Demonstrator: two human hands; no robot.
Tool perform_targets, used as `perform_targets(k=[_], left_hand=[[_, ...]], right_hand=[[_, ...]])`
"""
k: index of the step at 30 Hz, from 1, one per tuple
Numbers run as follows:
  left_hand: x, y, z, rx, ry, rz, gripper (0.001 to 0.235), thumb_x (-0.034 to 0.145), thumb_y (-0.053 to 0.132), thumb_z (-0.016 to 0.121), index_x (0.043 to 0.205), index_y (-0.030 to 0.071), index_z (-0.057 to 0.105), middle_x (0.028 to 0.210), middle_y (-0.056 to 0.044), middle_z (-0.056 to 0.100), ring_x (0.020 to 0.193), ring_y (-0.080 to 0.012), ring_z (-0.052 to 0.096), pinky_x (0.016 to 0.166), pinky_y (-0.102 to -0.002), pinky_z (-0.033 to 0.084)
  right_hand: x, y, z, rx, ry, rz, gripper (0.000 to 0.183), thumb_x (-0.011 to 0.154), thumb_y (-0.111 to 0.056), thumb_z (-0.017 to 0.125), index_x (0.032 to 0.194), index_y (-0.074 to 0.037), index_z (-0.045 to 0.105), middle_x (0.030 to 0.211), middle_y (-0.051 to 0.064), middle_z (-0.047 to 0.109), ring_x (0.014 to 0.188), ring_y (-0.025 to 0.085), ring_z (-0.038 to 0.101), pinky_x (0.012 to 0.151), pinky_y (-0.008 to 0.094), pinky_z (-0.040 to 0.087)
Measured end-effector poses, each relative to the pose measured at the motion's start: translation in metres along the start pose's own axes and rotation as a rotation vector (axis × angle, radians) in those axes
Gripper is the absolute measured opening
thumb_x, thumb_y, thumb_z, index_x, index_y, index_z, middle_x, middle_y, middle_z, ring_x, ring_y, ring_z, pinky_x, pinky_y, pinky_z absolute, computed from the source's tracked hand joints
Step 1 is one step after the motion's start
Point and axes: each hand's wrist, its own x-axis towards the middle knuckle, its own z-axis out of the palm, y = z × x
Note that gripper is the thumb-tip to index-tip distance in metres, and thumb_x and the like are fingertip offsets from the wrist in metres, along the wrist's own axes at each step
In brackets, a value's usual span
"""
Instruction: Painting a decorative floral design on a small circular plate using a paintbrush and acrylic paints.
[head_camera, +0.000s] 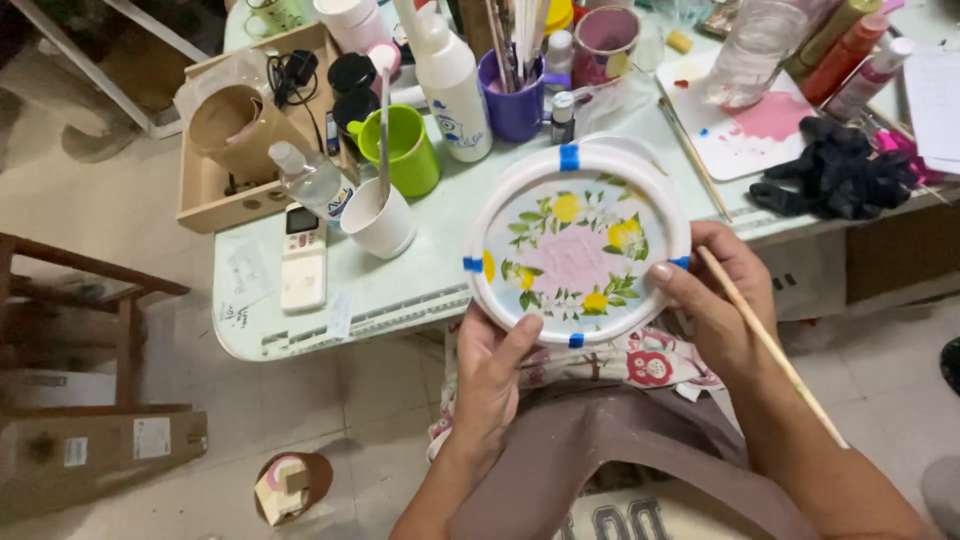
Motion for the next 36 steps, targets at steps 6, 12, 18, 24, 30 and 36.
perform_targets(k=[6,12,18,24,30,36], left_hand=[[-0.002,-0.017,-0.006,-0.204,0.001,-0.01,0.059,0.077,0.011,0.066,0.129,-0.001,0.04,0.118,-0.018,0.055,0.104,-0.0237,0.056,0.08,-0.035,0.054],[-0.003,-0.008,-0.005,-0.074,-0.146,-0.086,0.05,0.08,0.019,0.065,0.124,0.001,0.048,0.122,-0.013,0.054,0.115,-0.0252,0.052,0.103,-0.036,0.043],[0.001,-0.008,-0.005,-0.096,-0.087,-0.071,0.052,0.081,0.018,0.062,0.126,-0.001,0.044,0.123,-0.016,0.053,0.112,-0.0235,0.052,0.099,-0.033,0.044],[-0.003,-0.003,-0.003,-0.166,-0.111,-0.206,0.055,0.074,0.018,0.069,0.122,0.002,0.05,0.118,-0.013,0.057,0.106,-0.0221,0.056,0.094,-0.035,0.047],[-0.004,-0.006,-0.009,-0.525,-0.076,-0.33,0.068,0.071,0.006,0.076,0.13,-0.003,0.043,0.113,-0.023,0.057,0.092,-0.0336,0.061,0.059,-0.032,0.061],[-0.011,0.019,0.007,-0.389,-0.107,-0.272,0.07,0.069,0.012,0.075,0.13,0.0,0.043,0.114,-0.017,0.059,0.096,-0.0276,0.061,0.067,-0.029,0.059]], right_hand=[[0.001,-0.012,0.0,0.013,0.004,0.064,0.033,0.076,-0.015,0.063,0.106,-0.006,0.052,0.089,0.006,0.061,0.073,0.008,0.057,0.066,0.016,0.048],[0.001,-0.028,0.013,-0.127,0.138,0.269,0.023,0.082,-0.016,0.05,0.105,-0.014,0.047,0.073,-0.004,0.05,0.047,-0.004,0.033,0.042,0.005,0.029],[0.004,-0.013,0.001,-0.06,0.003,0.209,0.02,0.081,-0.016,0.054,0.1,-0.009,0.049,0.045,-0.006,0.032,0.039,0.0,0.03,0.039,0.012,0.025],[0.004,-0.019,0.007,-0.333,0.039,0.172,0.05,0.09,-0.047,0.041,0.124,-0.01,0.046,0.104,0.009,0.054,0.094,0.016,0.054,0.074,0.029,0.044],[0.004,0.014,-0.037,-0.235,-0.081,-0.116,0.04,0.091,0.006,0.034,0.128,-0.007,0.036,0.126,0.009,0.041,0.099,0.01,0.047,0.078,0.029,0.056],[-0.022,0.042,-0.079,-0.281,0.071,-0.398,0.032,0.102,-0.012,0.033,0.128,0.004,0.04,0.107,0.025,0.052,0.074,0.036,0.055,0.07,0.041,0.051]])
